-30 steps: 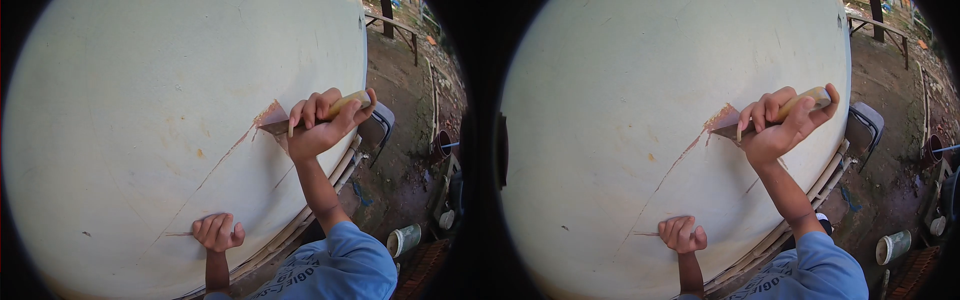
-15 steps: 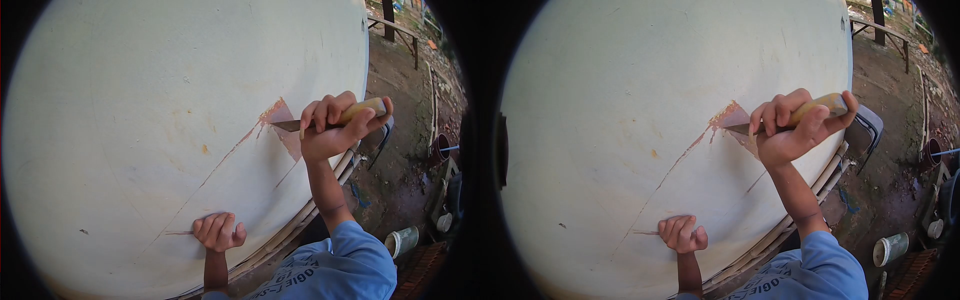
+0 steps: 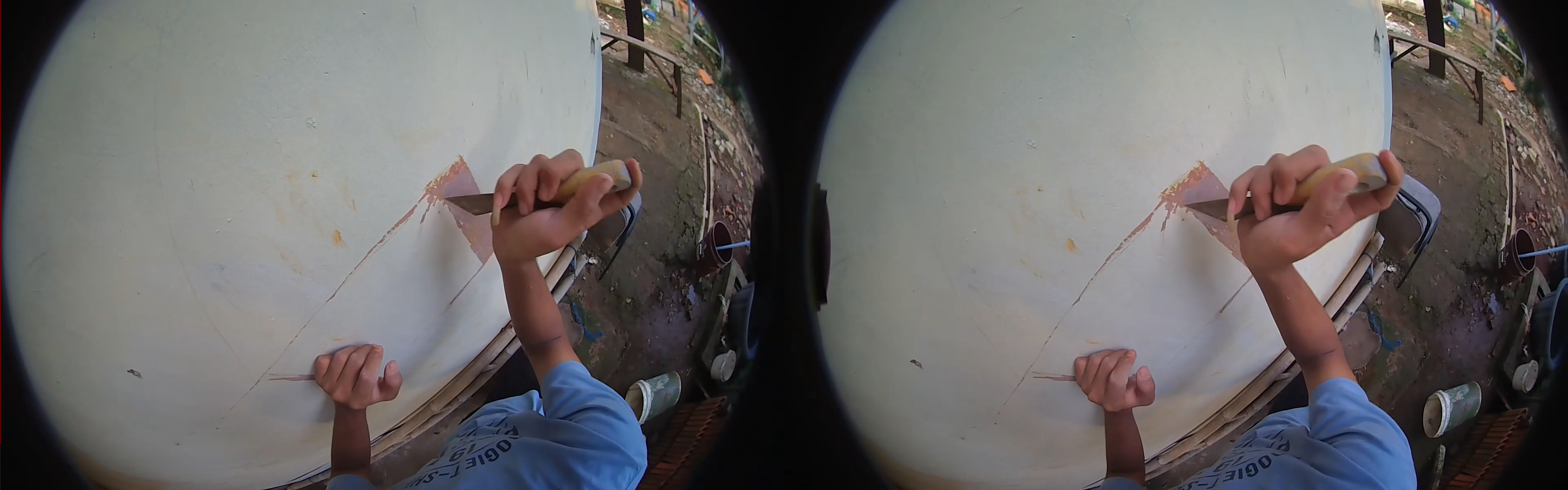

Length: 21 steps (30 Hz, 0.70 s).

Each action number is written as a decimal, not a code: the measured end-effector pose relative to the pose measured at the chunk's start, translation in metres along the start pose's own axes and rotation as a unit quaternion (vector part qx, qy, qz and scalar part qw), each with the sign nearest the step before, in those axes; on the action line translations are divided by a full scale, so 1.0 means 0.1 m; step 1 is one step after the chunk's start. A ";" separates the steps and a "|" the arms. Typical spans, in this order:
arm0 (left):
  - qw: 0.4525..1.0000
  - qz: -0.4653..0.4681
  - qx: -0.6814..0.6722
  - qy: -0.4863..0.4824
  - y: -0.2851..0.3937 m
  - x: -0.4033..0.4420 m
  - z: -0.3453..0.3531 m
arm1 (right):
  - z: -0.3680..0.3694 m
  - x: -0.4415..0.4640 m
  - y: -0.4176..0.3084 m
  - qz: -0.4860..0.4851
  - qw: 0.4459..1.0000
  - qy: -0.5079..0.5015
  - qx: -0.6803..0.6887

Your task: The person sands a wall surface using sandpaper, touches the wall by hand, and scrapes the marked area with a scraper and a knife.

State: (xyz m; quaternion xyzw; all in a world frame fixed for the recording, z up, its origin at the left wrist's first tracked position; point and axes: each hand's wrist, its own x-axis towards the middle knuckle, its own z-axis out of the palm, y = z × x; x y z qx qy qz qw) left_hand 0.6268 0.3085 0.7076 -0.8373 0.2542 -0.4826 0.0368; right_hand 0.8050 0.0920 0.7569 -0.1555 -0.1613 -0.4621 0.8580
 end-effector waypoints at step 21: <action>1.000 -0.005 0.005 -0.003 0.01 0.01 0.00 | 0.01 -0.13 -0.01 0.008 0.998 -0.054 -0.040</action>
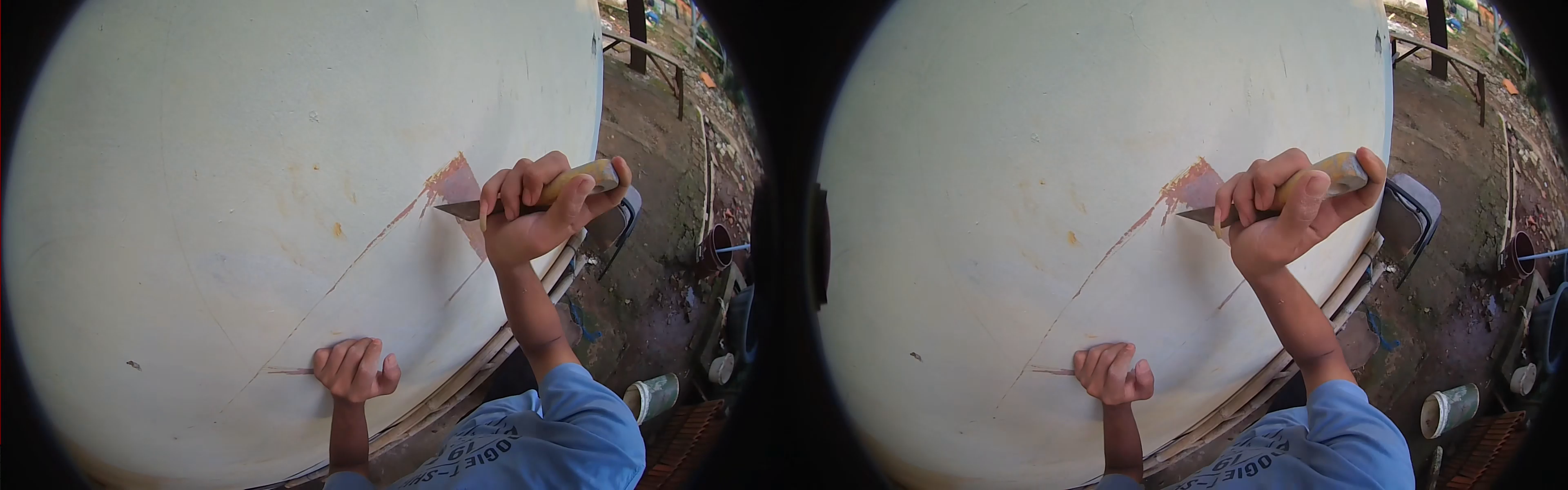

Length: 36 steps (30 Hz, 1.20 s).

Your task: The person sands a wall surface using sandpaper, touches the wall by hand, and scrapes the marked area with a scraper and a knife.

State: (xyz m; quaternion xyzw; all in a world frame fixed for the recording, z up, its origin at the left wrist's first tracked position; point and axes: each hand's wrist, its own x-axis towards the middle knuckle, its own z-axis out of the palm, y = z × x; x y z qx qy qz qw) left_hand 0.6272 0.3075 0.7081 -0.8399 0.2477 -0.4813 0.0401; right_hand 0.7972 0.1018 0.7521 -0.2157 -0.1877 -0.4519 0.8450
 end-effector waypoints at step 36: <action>1.000 0.001 0.006 0.002 0.01 -0.01 0.01 | 0.01 0.17 0.11 -0.003 0.998 -0.034 0.056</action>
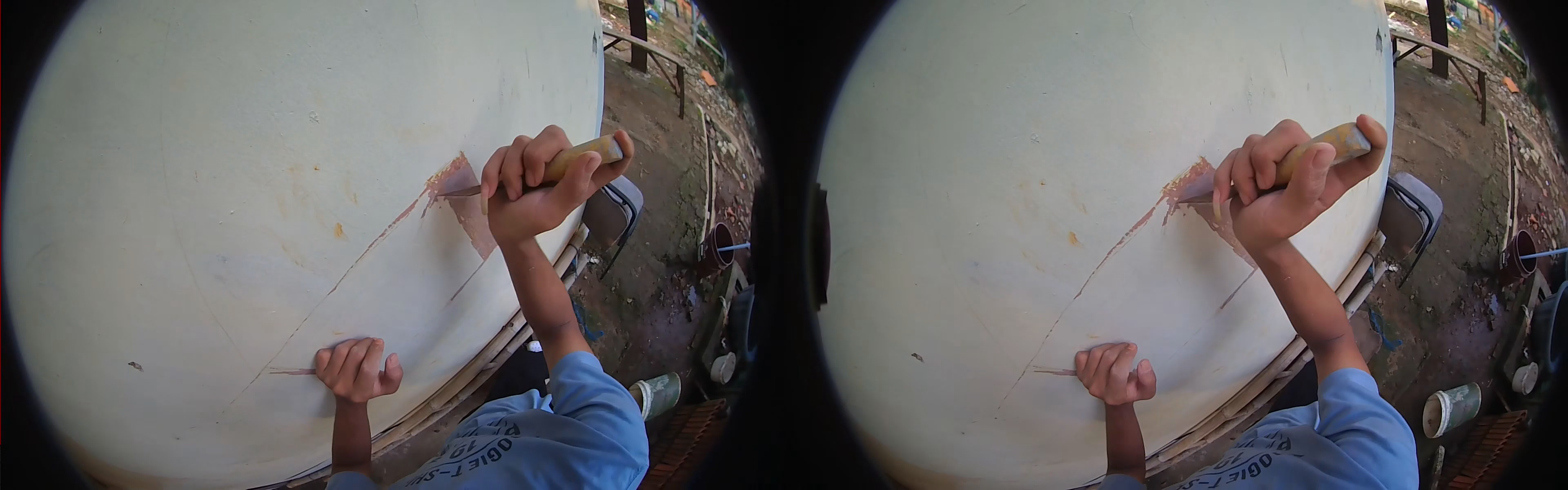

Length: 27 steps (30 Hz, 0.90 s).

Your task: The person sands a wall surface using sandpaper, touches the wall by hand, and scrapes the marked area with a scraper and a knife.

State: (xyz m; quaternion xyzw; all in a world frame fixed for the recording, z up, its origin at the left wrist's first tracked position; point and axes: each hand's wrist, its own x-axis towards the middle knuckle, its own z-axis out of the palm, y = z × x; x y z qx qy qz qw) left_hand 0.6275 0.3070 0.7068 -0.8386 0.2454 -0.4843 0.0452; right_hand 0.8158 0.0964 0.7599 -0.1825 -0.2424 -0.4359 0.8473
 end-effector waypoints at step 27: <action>1.000 0.013 -0.014 0.004 -0.01 0.02 0.00 | 0.02 0.03 0.12 -0.041 0.997 -0.066 -0.019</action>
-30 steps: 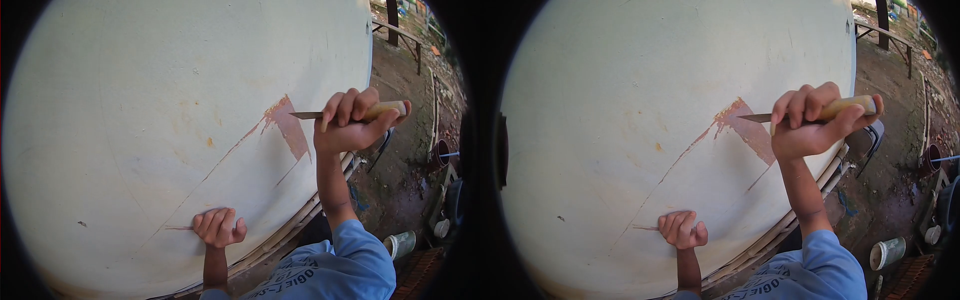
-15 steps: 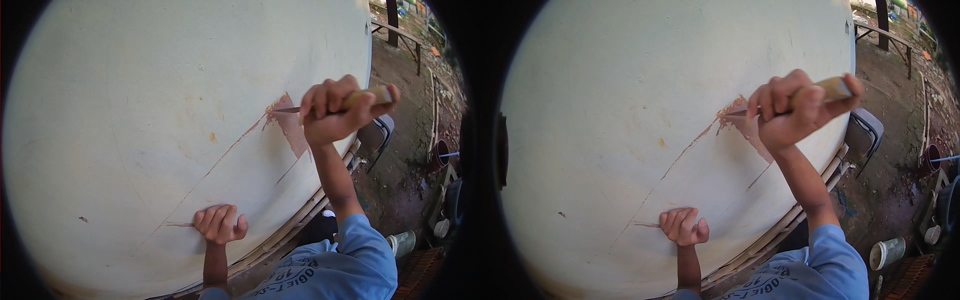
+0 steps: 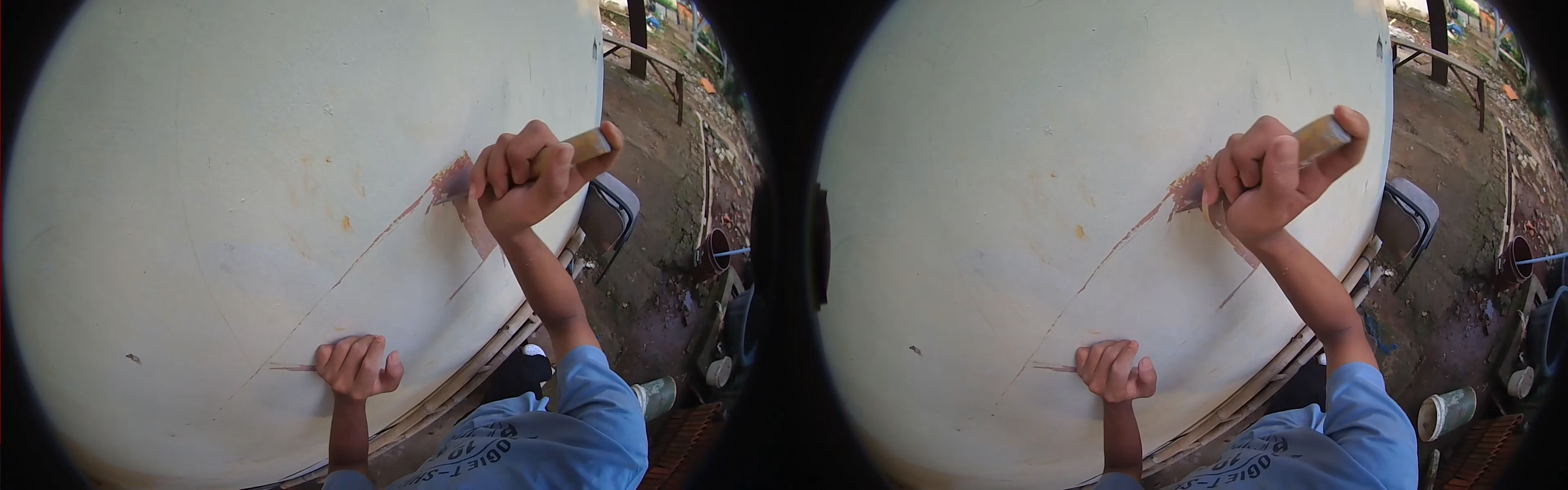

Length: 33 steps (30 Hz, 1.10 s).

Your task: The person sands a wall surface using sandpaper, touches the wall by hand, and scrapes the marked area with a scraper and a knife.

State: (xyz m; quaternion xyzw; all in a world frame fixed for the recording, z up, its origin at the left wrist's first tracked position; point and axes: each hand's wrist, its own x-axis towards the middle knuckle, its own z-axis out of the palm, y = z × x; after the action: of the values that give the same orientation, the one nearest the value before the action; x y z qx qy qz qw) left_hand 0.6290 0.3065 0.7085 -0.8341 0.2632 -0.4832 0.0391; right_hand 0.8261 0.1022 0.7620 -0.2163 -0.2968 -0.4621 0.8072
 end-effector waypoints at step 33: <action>1.000 -0.006 -0.001 0.003 0.01 -0.01 0.00 | -0.05 0.10 -0.16 -0.036 0.995 0.078 0.058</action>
State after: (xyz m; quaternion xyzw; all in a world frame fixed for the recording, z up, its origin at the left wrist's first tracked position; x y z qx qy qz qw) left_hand 0.6287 0.3062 0.7073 -0.8345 0.2586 -0.4853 0.0342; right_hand 0.8171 0.0855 0.7661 -0.1222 -0.2669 -0.4880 0.8220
